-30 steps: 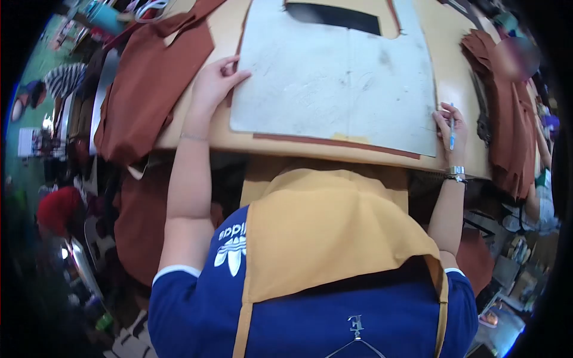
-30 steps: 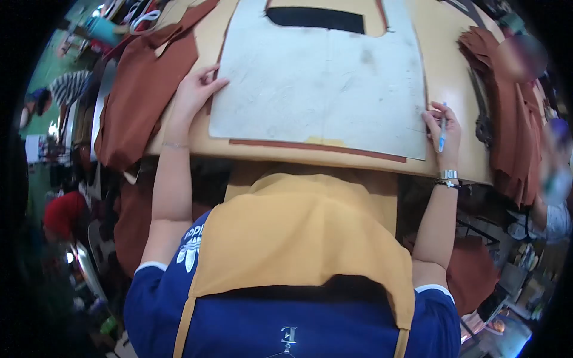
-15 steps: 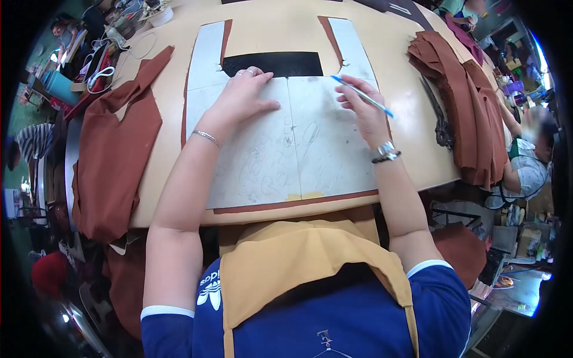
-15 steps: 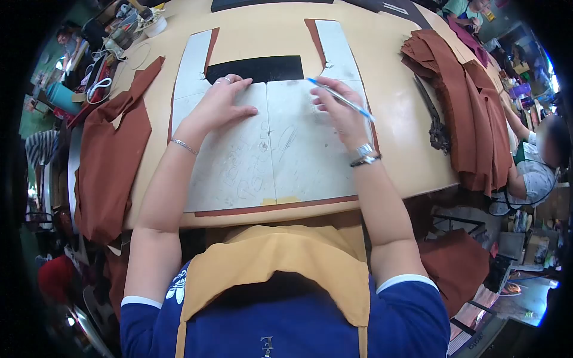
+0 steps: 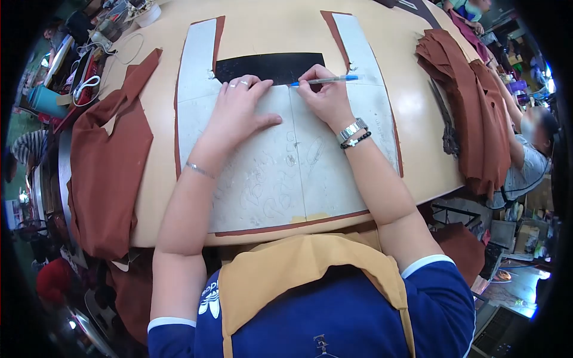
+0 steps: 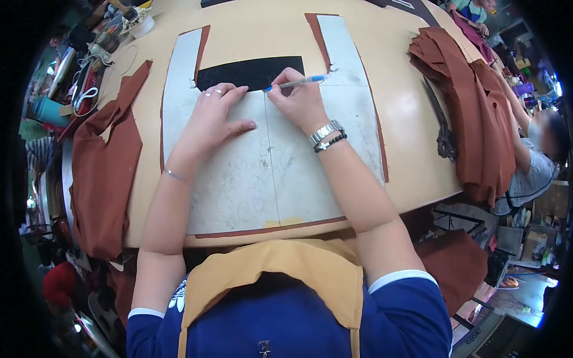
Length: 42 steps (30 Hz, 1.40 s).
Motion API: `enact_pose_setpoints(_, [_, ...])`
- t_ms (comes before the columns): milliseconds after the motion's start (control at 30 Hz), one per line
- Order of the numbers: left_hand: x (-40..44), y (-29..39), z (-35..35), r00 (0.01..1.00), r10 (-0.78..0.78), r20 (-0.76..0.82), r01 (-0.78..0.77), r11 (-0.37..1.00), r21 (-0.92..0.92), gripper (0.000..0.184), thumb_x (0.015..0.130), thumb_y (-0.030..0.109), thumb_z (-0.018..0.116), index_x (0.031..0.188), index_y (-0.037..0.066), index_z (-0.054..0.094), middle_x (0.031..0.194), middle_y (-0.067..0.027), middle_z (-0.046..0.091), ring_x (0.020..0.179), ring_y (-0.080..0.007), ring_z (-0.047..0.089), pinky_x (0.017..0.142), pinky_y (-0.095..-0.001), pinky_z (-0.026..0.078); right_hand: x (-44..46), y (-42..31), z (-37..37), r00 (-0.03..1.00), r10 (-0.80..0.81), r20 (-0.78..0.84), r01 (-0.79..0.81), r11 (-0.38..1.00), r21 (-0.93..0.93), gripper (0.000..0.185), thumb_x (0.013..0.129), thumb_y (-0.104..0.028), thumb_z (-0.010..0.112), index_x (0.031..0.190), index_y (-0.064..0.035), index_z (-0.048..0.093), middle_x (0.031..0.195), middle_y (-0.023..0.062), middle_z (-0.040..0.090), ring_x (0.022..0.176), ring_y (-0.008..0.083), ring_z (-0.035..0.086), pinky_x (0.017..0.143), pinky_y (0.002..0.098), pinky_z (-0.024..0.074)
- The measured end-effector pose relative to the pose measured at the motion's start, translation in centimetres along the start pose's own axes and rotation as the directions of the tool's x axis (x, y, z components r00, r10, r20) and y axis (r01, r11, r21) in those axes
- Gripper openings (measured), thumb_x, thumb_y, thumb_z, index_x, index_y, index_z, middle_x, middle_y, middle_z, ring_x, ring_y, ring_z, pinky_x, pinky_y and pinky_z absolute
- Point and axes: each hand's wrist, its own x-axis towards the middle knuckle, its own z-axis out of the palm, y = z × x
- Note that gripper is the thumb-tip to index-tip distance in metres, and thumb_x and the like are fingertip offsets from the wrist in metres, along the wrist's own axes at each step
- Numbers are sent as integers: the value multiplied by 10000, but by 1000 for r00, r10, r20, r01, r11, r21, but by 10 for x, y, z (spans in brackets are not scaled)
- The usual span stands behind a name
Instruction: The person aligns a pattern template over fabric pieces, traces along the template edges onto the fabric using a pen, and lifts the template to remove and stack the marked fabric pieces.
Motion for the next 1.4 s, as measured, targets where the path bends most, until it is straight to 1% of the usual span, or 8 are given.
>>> enact_pose_setpoints(200, [-25,14,-12,962,-267,48,267,964,5,564,723,343,796,1182,84,597,1224,-112,542,1197,-276,495,973,-448,424,0,-3,0,999,28,36,-29,1000,12,75,815,-86,645,812,-17,616,730,16,628,653,63,570,585,213,458])
enact_pose_setpoints(433, [-25,14,-21,944,-301,133,295,953,63,629,718,376,796,1231,93,566,1301,-148,509,1239,-288,477,947,-454,454,2,-3,0,995,92,23,-93,995,38,72,842,-93,646,862,-24,636,740,25,665,659,63,618,603,223,493])
enact_pose_setpoints(567, [-30,11,-29,912,-394,115,370,910,187,787,661,471,812,1291,108,511,1407,-199,426,1326,-334,395,972,-543,415,17,-4,5,975,221,27,-219,931,292,152,885,-113,643,996,-10,650,825,47,696,746,70,652,663,210,509])
enact_pose_setpoints(700, [-31,2,-29,890,-434,140,414,897,153,915,595,550,827,1324,122,477,1468,-238,347,1386,-374,307,975,-644,364,39,-19,40,992,110,65,-125,932,339,136,872,-130,645,926,-6,660,760,26,685,691,65,636,617,206,500])
enact_pose_setpoints(800, [-27,4,-35,872,-454,185,430,890,153,927,583,566,826,1322,129,478,1454,-259,354,1373,-388,324,988,-586,395,53,-27,74,983,22,181,-70,962,265,129,887,-113,629,951,-2,641,831,29,672,730,57,617,629,194,497])
enact_pose_setpoints(1033, [-27,3,-35,873,-447,195,422,893,157,994,594,554,824,1363,77,413,1458,-272,339,1380,-406,307,986,-597,395,66,-35,108,959,-10,282,-4,999,51,149,845,-157,640,861,-9,643,700,31,636,625,62,539,578,226,465])
enact_pose_setpoints(1233, [-26,5,-36,864,-453,220,424,890,167,1036,609,549,818,1394,50,363,1466,-277,326,1385,-425,288,997,-609,382,66,-23,118,950,-157,268,111,977,181,132,838,-127,638,879,-3,653,752,58,663,674,90,597,632,249,502])
enact_pose_setpoints(1400, [-25,6,-38,856,-458,240,428,888,167,1033,620,536,817,1402,50,349,1467,-280,320,1385,-429,283,1004,-625,368,66,-22,117,949,-109,297,78,990,114,132,842,-122,637,895,-3,659,774,67,672,703,100,617,656,256,513])
